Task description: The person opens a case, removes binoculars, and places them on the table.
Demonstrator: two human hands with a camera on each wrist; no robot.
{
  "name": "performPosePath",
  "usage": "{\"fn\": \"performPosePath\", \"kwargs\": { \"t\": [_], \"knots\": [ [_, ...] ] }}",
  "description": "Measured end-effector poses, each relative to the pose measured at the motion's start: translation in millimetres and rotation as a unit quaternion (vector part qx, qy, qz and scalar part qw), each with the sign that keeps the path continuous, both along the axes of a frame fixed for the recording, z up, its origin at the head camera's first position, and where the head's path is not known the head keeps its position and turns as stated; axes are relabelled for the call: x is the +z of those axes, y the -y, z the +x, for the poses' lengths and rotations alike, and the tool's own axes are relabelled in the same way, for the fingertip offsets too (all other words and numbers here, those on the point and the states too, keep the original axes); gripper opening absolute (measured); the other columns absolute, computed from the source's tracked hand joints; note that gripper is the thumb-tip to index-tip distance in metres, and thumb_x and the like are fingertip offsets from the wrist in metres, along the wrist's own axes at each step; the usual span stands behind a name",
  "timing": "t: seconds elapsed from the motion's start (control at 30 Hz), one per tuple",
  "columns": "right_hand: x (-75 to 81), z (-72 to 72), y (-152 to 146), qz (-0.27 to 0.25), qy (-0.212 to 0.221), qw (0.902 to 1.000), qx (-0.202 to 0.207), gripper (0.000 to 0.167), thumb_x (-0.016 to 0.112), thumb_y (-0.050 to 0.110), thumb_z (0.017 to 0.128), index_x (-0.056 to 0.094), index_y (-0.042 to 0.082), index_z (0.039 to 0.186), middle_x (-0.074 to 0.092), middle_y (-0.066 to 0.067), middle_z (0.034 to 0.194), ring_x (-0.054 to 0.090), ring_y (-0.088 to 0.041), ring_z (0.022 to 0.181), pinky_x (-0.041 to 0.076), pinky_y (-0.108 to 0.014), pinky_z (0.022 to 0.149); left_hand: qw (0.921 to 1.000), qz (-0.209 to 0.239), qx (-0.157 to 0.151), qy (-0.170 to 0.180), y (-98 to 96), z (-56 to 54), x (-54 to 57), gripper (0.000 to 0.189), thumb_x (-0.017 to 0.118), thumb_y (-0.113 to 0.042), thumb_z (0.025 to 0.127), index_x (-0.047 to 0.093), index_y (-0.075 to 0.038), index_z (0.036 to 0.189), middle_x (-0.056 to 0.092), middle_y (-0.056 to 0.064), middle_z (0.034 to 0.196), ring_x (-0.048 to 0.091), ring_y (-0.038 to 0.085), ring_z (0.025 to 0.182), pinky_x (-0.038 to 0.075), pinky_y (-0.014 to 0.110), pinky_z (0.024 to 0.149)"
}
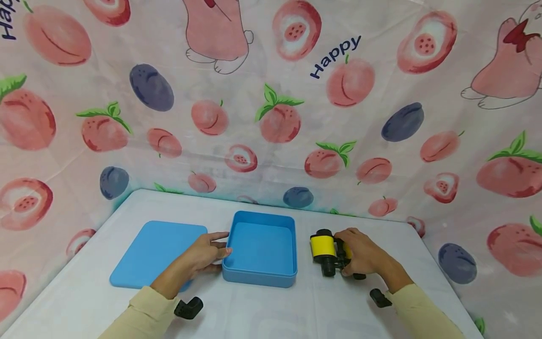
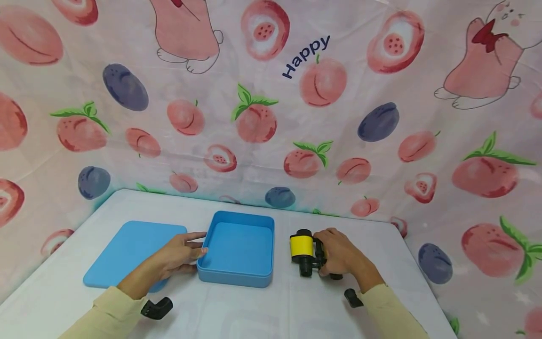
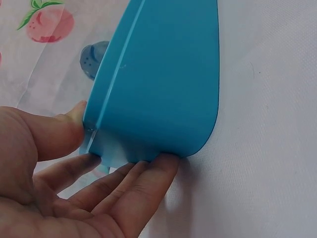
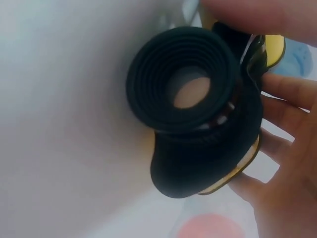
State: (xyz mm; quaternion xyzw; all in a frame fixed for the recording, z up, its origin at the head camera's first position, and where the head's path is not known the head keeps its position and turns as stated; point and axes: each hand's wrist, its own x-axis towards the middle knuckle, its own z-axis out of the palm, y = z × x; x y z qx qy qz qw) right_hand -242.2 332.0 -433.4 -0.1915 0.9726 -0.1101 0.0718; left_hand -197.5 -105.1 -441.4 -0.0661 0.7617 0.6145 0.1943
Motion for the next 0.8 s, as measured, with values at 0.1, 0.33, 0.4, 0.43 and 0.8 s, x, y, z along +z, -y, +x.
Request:
{"fn": "performPosePath", "kwargs": {
  "t": [0.1,0.33,0.4,0.43,0.8],
  "knots": [
    [-1.4,-0.1,-1.4,-0.015,0.012,0.9998,-0.003,0.095,0.096,0.026,0.062,0.055,0.006,0.145,0.057,-0.015,0.145,0.054,-0.034,0.128,0.048,-0.066,0.11,1.0,-0.003,0.002,0.002,-0.6,0.0,-0.5,0.063,0.064,-0.012,0.104,0.037,-0.005,0.161,0.042,0.034,0.159,0.054,0.052,0.138,0.054,0.063,0.1],
    [-4.6,-1.2,-6.0,-0.028,0.014,0.9995,-0.001,0.095,0.094,0.026,0.067,0.052,0.007,0.149,0.048,-0.022,0.157,0.042,-0.045,0.143,0.041,-0.072,0.113,0.9998,-0.016,-0.005,-0.014,-2.9,-5.1,-1.2,0.065,0.064,-0.01,0.103,0.035,-0.005,0.162,0.043,0.033,0.158,0.055,0.05,0.138,0.057,0.059,0.1],
    [-5.1,-1.1,-6.3,-0.035,0.02,0.9992,-0.001,0.097,0.095,0.026,0.068,0.05,0.008,0.151,0.041,-0.025,0.162,0.033,-0.05,0.149,0.036,-0.076,0.114,0.9995,-0.027,-0.006,-0.017,-3.4,-7.1,-0.3,0.065,0.063,-0.009,0.103,0.035,-0.004,0.162,0.043,0.034,0.158,0.054,0.051,0.138,0.057,0.06,0.1],
    [-5.2,-1.0,-6.5,-0.037,0.023,0.9991,-0.001,0.098,0.095,0.026,0.068,0.049,0.009,0.153,0.038,-0.026,0.164,0.029,-0.052,0.151,0.033,-0.078,0.114,0.9993,-0.031,-0.009,-0.018,-3.8,-8.2,0.5,0.065,0.062,-0.009,0.104,0.034,-0.003,0.162,0.043,0.034,0.158,0.053,0.051,0.139,0.056,0.06,0.1],
    [3.3,3.5,-7.9,-0.046,0.017,0.9988,0.002,0.103,0.095,0.019,0.068,0.042,0.004,0.156,0.043,-0.021,0.163,0.019,-0.053,0.155,0.017,-0.082,0.118,0.9974,-0.063,-0.021,-0.026,-8.9,-9.3,7.0,0.063,0.061,-0.006,0.104,0.035,0.002,0.16,0.048,0.036,0.153,0.056,0.052,0.135,0.058,0.061,0.097]
  ]
}}
